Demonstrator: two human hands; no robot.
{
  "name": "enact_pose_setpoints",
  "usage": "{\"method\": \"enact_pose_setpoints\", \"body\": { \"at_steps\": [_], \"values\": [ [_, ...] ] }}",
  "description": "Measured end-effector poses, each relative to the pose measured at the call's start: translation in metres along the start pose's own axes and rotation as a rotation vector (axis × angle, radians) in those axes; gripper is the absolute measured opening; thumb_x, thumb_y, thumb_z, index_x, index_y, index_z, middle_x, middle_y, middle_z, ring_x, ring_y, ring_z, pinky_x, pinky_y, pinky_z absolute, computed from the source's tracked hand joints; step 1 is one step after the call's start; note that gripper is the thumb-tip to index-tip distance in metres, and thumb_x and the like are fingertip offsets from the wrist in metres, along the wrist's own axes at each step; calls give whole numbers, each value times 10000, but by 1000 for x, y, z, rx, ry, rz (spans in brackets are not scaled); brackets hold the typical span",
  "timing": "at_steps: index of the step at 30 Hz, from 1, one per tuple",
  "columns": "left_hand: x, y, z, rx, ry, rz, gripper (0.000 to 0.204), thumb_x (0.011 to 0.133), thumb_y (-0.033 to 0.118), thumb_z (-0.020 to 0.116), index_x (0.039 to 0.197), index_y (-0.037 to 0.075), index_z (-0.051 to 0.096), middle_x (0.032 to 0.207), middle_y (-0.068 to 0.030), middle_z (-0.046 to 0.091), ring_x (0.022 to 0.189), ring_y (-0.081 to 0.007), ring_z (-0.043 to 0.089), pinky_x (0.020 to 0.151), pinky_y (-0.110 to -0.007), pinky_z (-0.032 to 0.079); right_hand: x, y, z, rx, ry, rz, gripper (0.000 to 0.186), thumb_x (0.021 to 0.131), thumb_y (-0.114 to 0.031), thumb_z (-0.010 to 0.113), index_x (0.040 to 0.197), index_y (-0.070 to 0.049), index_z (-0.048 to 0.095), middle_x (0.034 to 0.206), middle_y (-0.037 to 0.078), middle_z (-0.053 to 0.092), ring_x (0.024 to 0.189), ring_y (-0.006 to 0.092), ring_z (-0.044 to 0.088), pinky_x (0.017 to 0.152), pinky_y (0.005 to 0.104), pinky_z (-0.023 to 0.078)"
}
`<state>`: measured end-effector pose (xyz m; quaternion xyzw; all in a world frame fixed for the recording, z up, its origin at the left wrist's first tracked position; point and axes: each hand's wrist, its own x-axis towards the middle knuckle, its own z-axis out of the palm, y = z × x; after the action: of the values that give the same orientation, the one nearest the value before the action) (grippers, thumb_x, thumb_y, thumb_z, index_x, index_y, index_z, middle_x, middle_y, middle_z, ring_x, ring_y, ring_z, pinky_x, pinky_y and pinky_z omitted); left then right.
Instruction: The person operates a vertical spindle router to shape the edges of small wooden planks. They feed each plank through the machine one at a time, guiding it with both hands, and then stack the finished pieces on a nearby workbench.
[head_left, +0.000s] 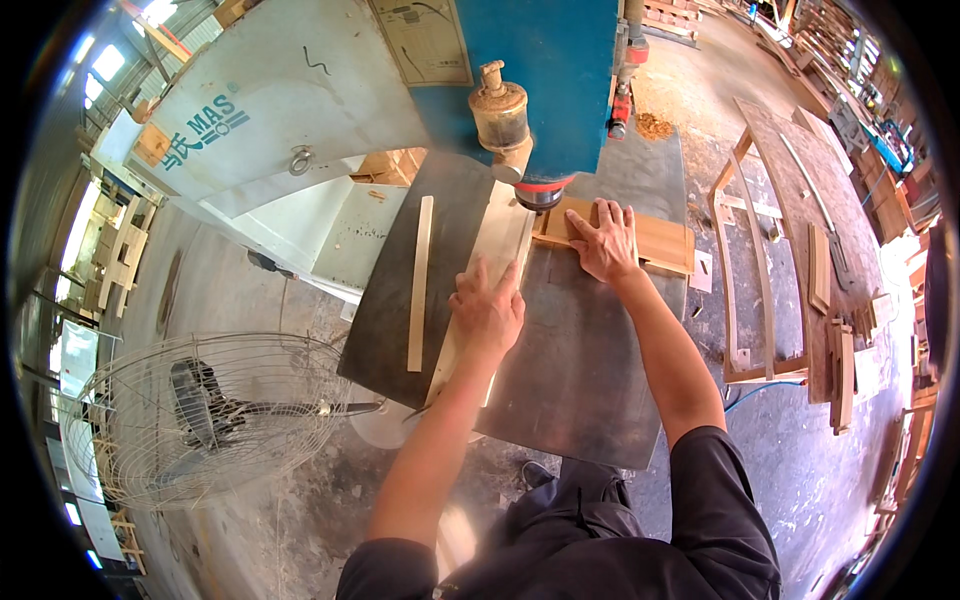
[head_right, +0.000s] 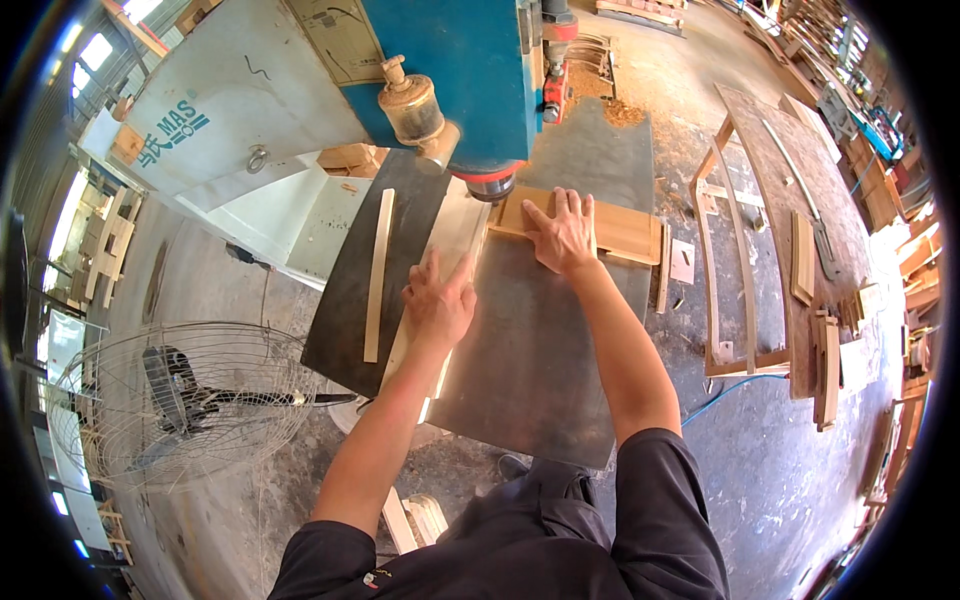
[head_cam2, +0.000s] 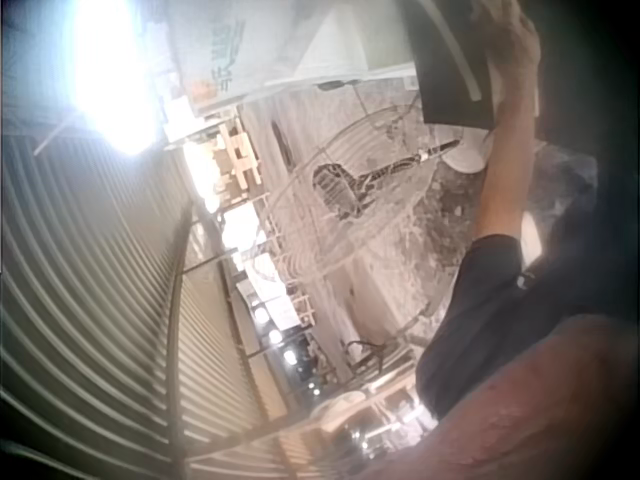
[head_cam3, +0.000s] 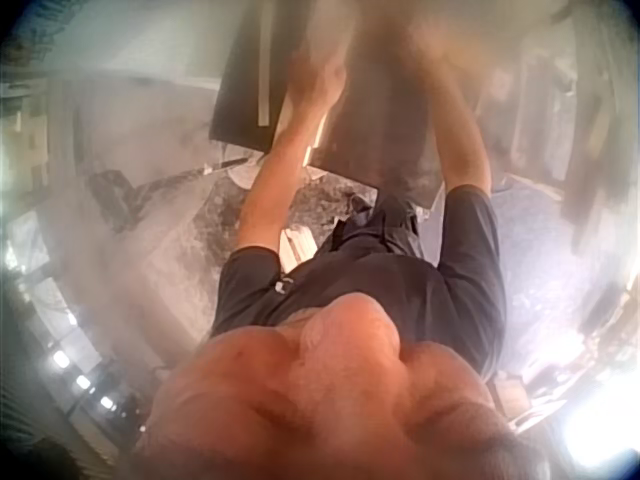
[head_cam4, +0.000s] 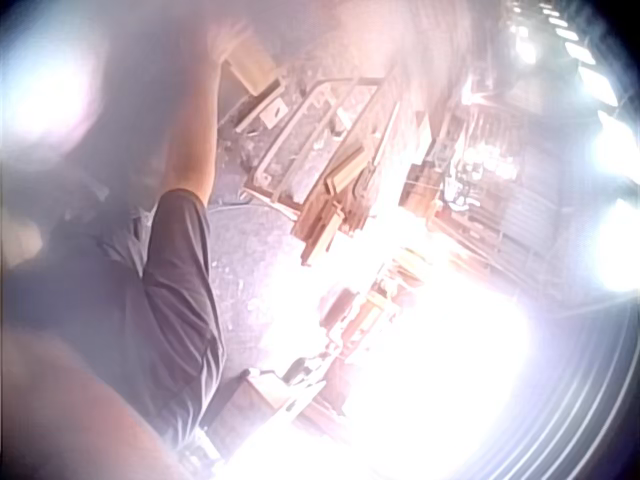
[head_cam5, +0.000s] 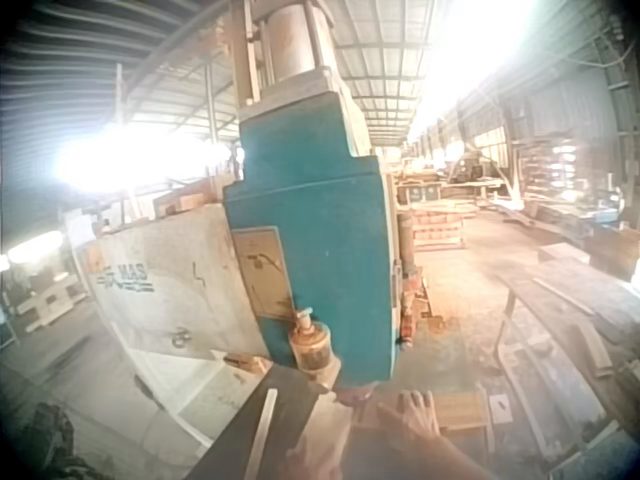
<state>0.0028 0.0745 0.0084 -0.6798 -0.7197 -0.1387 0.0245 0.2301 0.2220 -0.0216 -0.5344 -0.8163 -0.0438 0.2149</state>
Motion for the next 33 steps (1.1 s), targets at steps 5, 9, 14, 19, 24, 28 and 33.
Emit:
{"method": "enact_pose_setpoints", "body": {
  "at_steps": [5, 9, 14, 19, 24, 28, 33],
  "values": [
    [-1, 0, 0, -2, 15, 9, 596, 984, 285, 698, 1568, 312, 585, 1665, -214, 458, 1393, -506, 512, 1063, -613, 488, 2, 2, 1, 2, 8, -9, 606, 888, -334, 850, 1474, -342, 697, 1533, 226, 537, 1465, 431, 457, 1246, 708, 312],
    [-1, -1, 0, 24, 23, 20, 594, 991, 303, 696, 1575, 314, 587, 1665, -211, 465, 1390, -503, 518, 1061, -601, 489, 3, 3, 2, 0, 12, -13, 610, 887, -331, 850, 1477, -344, 695, 1528, 228, 539, 1456, 433, 463, 1237, 711, 319],
    [-1, -1, 0, 40, -6, 11, 587, 1005, 342, 695, 1585, 317, 603, 1693, -193, 454, 1401, -493, 515, 1055, -576, 491, 4, 5, 6, -9, 22, -11, 616, 888, -331, 849, 1483, -350, 689, 1529, 229, 538, 1459, 432, 461, 1241, 708, 316],
    [0, -1, 2, 47, 10, 12, 590, 997, 337, 700, 1580, 315, 611, 1697, -186, 450, 1392, -481, 518, 1044, -573, 491, 5, 5, 4, -7, -3, 2, 618, 895, -339, 846, 1491, -355, 682, 1541, 223, 528, 1468, 429, 453, 1250, 706, 307],
    [0, -2, 2, 7, 10, 16, 613, 984, 280, 694, 1583, 325, 570, 1671, -217, 458, 1387, -521, 515, 1067, -614, 484, 7, 6, 7, -15, 0, 9, 625, 897, -343, 846, 1498, -358, 676, 1549, 219, 522, 1477, 425, 446, 1257, 704, 300],
    [0, -2, 2, 11, 6, 13, 607, 992, 293, 685, 1587, 331, 567, 1675, -211, 452, 1376, -506, 522, 1066, -609, 483, 8, 6, 6, -15, -13, 20, 619, 902, -344, 843, 1498, -360, 677, 1556, 216, 520, 1487, 422, 439, 1265, 699, 292],
    [0, -1, 1, 25, -6, 9, 605, 996, 299, 681, 1588, 340, 566, 1678, -201, 443, 1374, -486, 523, 1064, -603, 482, 11, 6, 6, -21, -21, 24, 612, 908, -352, 837, 1499, -360, 678, 1565, 213, 517, 1493, 421, 435, 1272, 694, 284]
  ]
}}
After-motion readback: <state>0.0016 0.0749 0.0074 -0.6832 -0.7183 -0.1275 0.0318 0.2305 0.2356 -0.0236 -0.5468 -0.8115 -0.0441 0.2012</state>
